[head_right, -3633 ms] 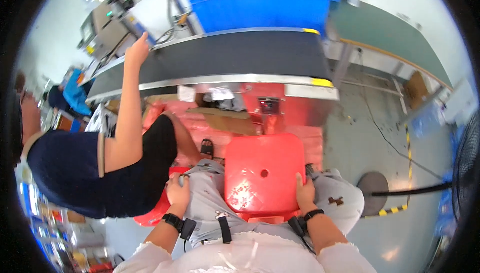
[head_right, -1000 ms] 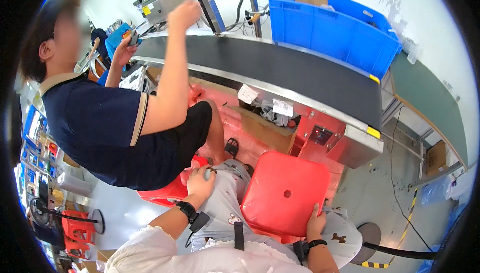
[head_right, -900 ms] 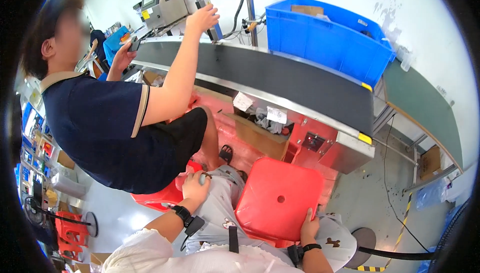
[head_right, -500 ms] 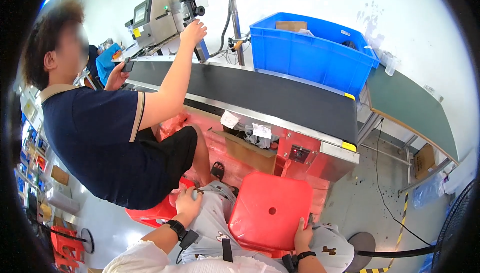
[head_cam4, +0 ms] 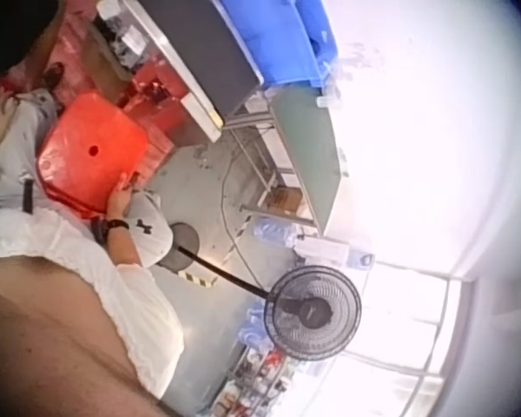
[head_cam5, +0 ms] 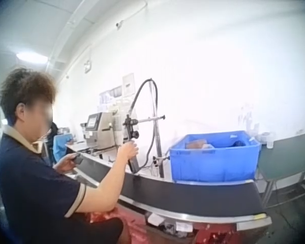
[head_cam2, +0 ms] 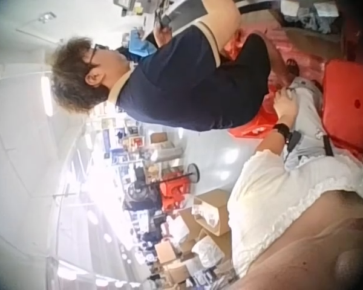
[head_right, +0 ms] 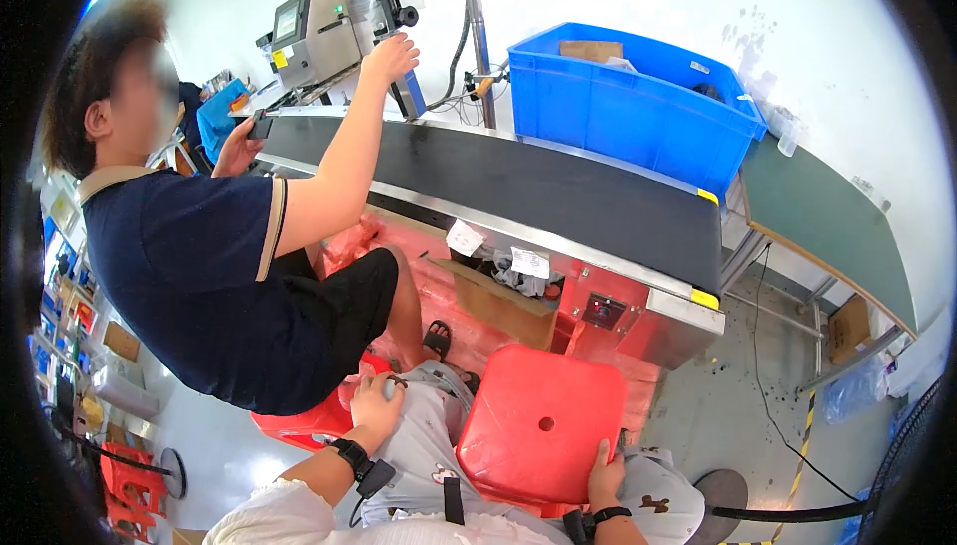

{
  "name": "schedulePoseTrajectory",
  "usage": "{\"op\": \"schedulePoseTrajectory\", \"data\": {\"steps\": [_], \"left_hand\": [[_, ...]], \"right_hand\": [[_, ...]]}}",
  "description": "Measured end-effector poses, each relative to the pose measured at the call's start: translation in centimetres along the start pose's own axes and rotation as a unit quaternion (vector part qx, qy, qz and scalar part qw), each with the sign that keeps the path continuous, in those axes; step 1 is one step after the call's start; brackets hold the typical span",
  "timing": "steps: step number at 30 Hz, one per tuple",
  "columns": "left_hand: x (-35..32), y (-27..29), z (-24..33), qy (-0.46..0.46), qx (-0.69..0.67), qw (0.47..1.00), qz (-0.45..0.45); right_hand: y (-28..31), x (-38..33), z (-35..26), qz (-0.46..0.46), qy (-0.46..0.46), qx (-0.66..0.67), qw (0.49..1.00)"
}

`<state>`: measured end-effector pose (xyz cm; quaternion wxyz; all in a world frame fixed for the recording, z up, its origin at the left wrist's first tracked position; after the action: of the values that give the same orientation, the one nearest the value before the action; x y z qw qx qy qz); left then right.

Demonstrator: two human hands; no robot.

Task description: Sorting and placing small electronic components into a white molded tray.

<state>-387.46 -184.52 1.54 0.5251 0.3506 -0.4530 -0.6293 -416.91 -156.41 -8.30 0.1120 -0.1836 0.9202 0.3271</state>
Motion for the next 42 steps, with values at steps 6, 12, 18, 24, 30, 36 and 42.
{"op": "schedulePoseTrajectory", "data": {"steps": [6,12,18,24,30,36,42], "left_hand": [[0.1,0.0,0.3,-0.005,0.002,1.0,-0.006],[0.2,0.1,0.3,0.005,0.014,1.0,-0.01],[0.1,0.1,0.2,0.01,-0.004,1.0,-0.022],[-0.1,0.1,0.3,0.018,0.006,1.0,-0.011],[0.1,0.1,0.6,0.022,0.011,1.0,-0.007],[0.0,-0.3,0.1,0.021,0.028,0.999,-0.017],[-0.6,1.2,0.7,0.028,-0.008,0.999,-0.045]], "right_hand": [[0.1,0.1,0.3,-0.008,-0.019,-0.027,0.999],[-0.4,0.7,1.1,0.037,0.014,-0.033,0.999],[-0.6,1.1,2.0,-0.006,0.0,0.013,1.0],[-0.5,0.7,1.3,-0.001,-0.008,0.031,0.999],[-1.0,2.1,2.7,0.002,-0.003,0.042,0.999],[-1.0,1.4,1.8,-0.019,0.043,0.106,0.993],[-2.1,6.6,8.1,-0.143,-0.03,0.211,0.966]]}}
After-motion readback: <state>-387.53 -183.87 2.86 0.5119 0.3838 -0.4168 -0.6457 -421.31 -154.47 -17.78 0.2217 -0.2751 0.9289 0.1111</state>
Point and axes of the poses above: each hand's wrist, its own x-axis towards the middle knuckle, its own y-axis out of the back of the hand, z = x × y, the point moved 2 cm from there along x, towards the middle knuckle, and after that the axes turned 1 degree about x, right-handed, at the moved point
